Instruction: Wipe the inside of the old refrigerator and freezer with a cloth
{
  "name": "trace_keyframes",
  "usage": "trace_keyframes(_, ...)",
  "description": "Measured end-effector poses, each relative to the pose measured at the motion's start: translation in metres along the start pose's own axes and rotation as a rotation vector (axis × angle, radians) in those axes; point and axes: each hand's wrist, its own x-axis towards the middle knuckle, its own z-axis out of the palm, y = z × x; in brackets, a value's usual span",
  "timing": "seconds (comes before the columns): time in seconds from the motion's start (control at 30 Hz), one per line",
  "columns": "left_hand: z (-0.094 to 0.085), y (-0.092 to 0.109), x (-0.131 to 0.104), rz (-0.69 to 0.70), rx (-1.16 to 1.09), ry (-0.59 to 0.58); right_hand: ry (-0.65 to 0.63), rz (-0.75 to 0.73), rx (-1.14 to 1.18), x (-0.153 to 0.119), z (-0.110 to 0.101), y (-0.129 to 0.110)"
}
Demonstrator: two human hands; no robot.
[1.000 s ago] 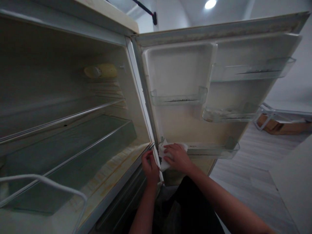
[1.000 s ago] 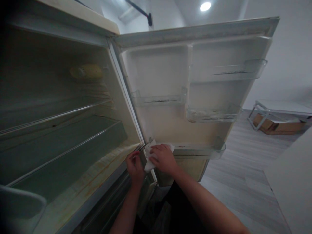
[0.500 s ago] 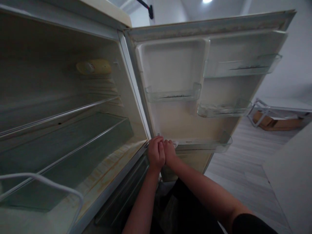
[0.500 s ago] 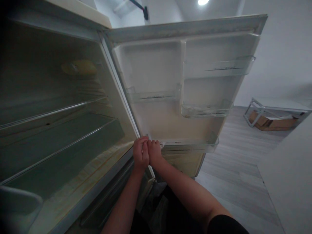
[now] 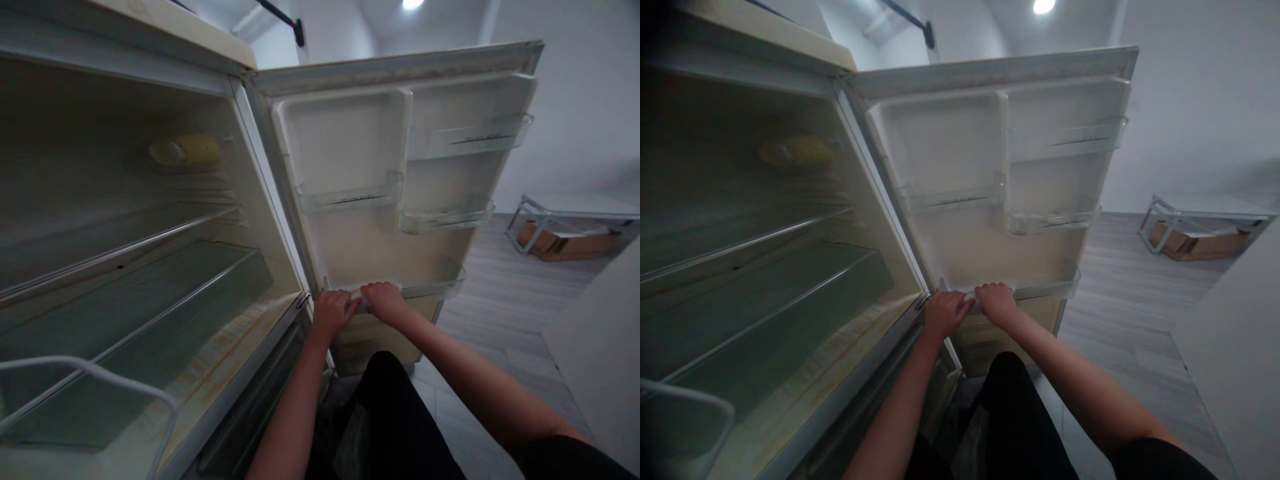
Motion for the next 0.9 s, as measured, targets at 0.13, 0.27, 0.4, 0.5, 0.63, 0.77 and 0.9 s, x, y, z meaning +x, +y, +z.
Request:
trace_keyframes(0.13, 0.003, 0.006, 0.007, -0.007, 0.116, -0.039, -0.106, 0.051, -0.054, -0.006, -0.001, 0.05)
trace_keyframes(0.27, 0.007, 0.01, 0.012, -0.019, 0.139, -0.034, -0.146, 0.094, -0.065, -0.012, 0.0, 0.104)
trace_keyframes(0.4, 0.009, 0.01, 0.013, -0.015, 0.156, -0.01, -0.17, 0.135, -0.056, -0.025, -0.003, 0.16)
trace_keyframes(0.5, 0.01, 0.009, 0.013, -0.01, 0.158, -0.003, -0.16, 0.129, -0.041, -0.038, -0.005, 0.197)
trace_keyframes(0.63, 0.01, 0.009, 0.013, -0.007, 0.16, 0.002, -0.079, -0.033, 0.026, -0.051, -0.002, 0.225)
trace_keyframes(0.77, 0.009, 0.007, 0.012, -0.001, 0.134, -0.005, -0.004, -0.106, 0.075, -0.056, 0.005, 0.232)
trace_keyframes(0.9, 0.007, 0.006, 0.011, 0.012, 0.121, -0.018, 0.076, -0.093, 0.146, -0.061, 0.013, 0.234)
